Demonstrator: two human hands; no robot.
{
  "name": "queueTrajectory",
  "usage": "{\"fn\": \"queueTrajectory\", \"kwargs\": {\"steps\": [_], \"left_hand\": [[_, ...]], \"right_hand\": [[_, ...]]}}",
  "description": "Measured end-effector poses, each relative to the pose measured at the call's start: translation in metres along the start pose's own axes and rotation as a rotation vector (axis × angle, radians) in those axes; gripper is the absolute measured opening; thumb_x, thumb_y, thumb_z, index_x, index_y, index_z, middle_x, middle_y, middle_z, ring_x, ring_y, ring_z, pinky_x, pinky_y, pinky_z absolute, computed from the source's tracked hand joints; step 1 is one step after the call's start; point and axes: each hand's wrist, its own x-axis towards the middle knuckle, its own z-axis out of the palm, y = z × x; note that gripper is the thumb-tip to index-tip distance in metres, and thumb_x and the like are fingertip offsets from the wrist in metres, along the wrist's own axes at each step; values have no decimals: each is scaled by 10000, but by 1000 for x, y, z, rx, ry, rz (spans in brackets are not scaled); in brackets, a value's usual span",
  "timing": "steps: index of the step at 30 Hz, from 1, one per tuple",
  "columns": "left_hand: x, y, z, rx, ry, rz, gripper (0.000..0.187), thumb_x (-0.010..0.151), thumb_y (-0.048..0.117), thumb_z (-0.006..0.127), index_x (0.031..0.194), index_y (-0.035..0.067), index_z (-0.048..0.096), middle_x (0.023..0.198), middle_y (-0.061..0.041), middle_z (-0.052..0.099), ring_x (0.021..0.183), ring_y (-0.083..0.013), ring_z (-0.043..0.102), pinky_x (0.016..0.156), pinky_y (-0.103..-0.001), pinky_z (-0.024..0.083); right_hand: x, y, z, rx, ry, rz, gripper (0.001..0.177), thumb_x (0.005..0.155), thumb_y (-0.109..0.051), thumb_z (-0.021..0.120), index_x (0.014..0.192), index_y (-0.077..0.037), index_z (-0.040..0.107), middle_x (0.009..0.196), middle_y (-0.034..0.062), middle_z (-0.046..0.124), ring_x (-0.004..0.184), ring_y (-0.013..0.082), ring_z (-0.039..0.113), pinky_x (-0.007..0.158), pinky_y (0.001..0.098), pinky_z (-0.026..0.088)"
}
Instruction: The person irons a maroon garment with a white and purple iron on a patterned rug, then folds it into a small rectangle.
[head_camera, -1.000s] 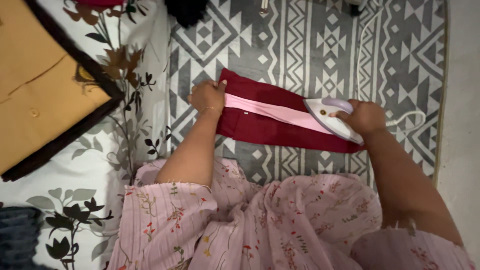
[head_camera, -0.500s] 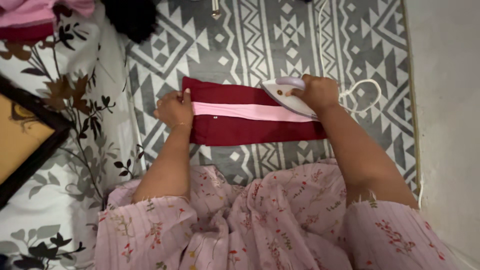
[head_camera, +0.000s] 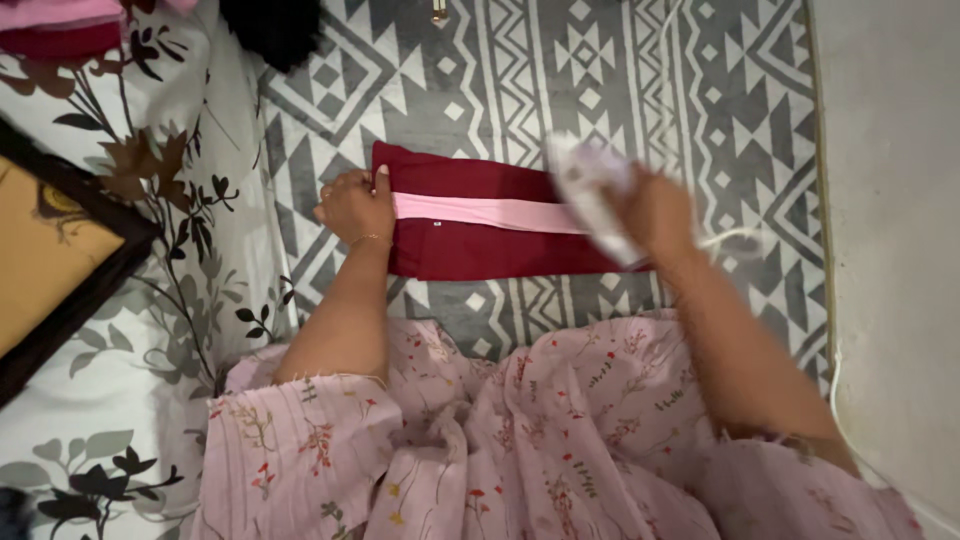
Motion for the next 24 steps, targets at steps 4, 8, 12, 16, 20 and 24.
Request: {"fn": "queueTrajectory", "kwargs": {"steps": [4, 8, 12, 16, 20, 24], "left_hand": [[-2, -2, 1, -5, 25, 46, 255, 746, 375, 646, 746, 120, 653, 784, -45, 624, 841, -280, 527, 734, -443, 336], [-3, -4, -1, -37, -41, 37, 257, 768, 381, 637, 773, 125, 655, 797, -50, 622, 840, -278, 526, 728, -436, 339], [-1, 0, -2, 4, -9, 28, 261, 749, 380, 642, 749, 119, 653, 790, -47, 627, 835, -274, 527, 720, -432, 337], [-2, -1, -1, 7, -7, 51, 272, 762, 381, 638, 765, 109, 648, 789, -57, 618, 839, -273, 525, 724, -423, 339], [-4, -3, -2, 10, -34, 67, 275, 772, 379, 633, 781, 105, 651, 807, -60, 619, 838, -276, 520, 727, -427, 333], [-3, -2, -3, 11, -31, 54, 272, 782, 372, 634, 780, 101, 652, 817, -61, 622, 858, -272, 521, 748, -420, 331]], "right_hand": [[-35, -55, 29, 80, 2, -160, 390, 815, -423, 535, 904, -43, 549, 791, 177, 630, 732, 314, 606, 658, 415, 466], [-33, -47, 31, 163, -82, 12, 375, 834, -408, 501, 949, -52, 535, 821, 172, 626, 746, 311, 626, 678, 414, 473], [-25, -7, 37, 149, 141, 91, 390, 817, -423, 561, 899, -41, 568, 806, 204, 623, 747, 359, 604, 656, 451, 459], [-20, 36, 46, 108, 382, 95, 346, 767, -359, 623, 881, -33, 601, 780, 210, 624, 672, 366, 605, 587, 446, 470], [-2, 49, 52, 77, 339, 169, 367, 806, -384, 639, 834, -20, 607, 765, 207, 625, 691, 360, 607, 619, 442, 471], [-2, 64, 53, 100, 320, 68, 376, 782, -401, 654, 820, -30, 615, 741, 192, 622, 675, 362, 598, 595, 444, 466]]}}
